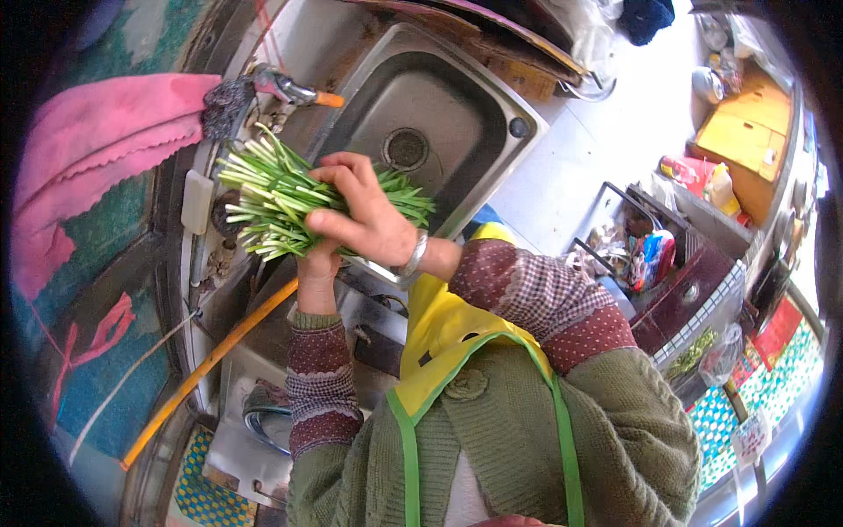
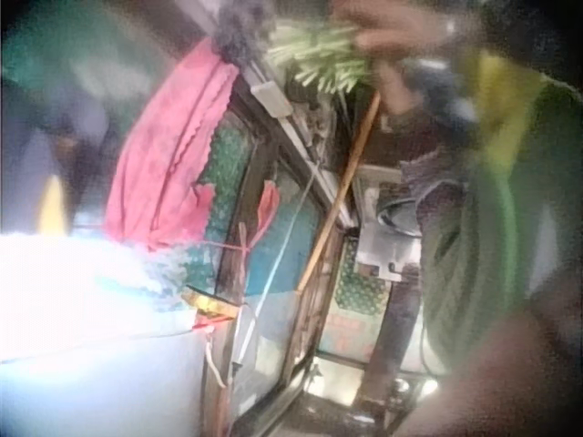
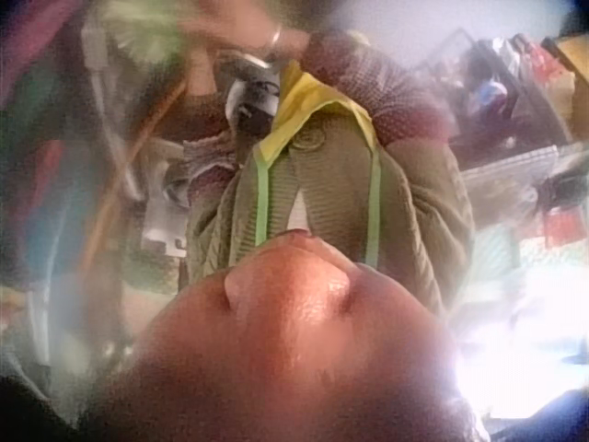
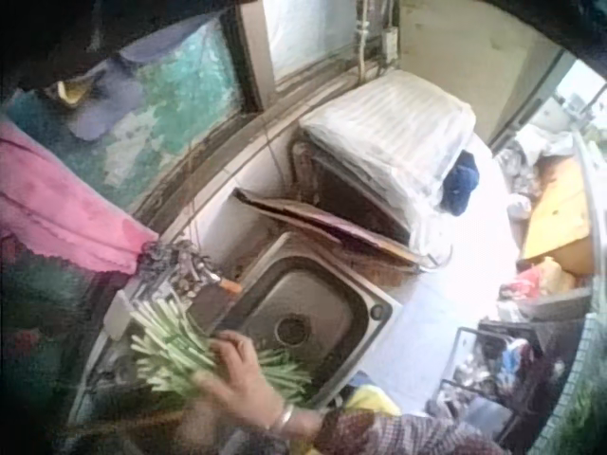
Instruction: The person retrieves green vegetables from a refrigerator, washes them under running water in a sink, and places them on a countertop. They also wipe the countertop with a cloth.
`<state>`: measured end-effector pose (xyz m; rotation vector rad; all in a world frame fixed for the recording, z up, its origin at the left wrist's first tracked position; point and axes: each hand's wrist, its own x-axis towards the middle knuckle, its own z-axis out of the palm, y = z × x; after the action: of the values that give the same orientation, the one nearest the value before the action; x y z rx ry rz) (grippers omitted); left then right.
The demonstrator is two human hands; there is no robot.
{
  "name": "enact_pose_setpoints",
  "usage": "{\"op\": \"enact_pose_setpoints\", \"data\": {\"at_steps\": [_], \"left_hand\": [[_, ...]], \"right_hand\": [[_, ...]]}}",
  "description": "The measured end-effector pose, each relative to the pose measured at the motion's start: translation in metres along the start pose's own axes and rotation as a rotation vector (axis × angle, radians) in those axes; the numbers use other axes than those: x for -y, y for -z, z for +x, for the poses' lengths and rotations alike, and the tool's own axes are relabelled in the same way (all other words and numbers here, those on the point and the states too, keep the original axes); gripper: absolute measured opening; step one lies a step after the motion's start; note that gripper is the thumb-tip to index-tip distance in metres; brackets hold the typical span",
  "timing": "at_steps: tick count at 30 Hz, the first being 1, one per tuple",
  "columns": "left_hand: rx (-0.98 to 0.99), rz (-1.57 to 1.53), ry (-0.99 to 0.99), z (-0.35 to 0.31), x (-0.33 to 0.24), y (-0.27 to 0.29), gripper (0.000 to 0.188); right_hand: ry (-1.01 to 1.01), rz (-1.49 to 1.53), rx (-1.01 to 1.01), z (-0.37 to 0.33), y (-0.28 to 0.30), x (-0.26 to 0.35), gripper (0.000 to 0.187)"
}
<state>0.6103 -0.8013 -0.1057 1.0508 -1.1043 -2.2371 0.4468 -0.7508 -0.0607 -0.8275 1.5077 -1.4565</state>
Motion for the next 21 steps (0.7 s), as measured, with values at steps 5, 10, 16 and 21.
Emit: {"op": "enact_pose_setpoints", "data": {"at_steps": [5, 10, 16, 21], "left_hand": [[-0.128, -0.082, -0.13, 0.007, -0.014, -0.033, 0.081], [-0.032, -0.31, -0.038, 0.002, 0.031, 0.002, 0.069], [-0.307, -0.09, 0.177, -0.022, 0.119, 0.048, 0.066], [-0.342, -0.363, 0.206, -0.021, 0.074, 0.047, 0.072]], "right_hand": [[0.464, -0.307, -0.065, 0.006, -0.001, 0.016, 0.086], [0.606, -0.511, 0.076, -0.001, -0.003, -0.011, 0.083], [-0.222, -0.327, 0.316, -0.058, -0.025, -0.101, 0.087], [0.083, -0.033, 0.112, -0.034, -0.017, -0.08, 0.104]]}}
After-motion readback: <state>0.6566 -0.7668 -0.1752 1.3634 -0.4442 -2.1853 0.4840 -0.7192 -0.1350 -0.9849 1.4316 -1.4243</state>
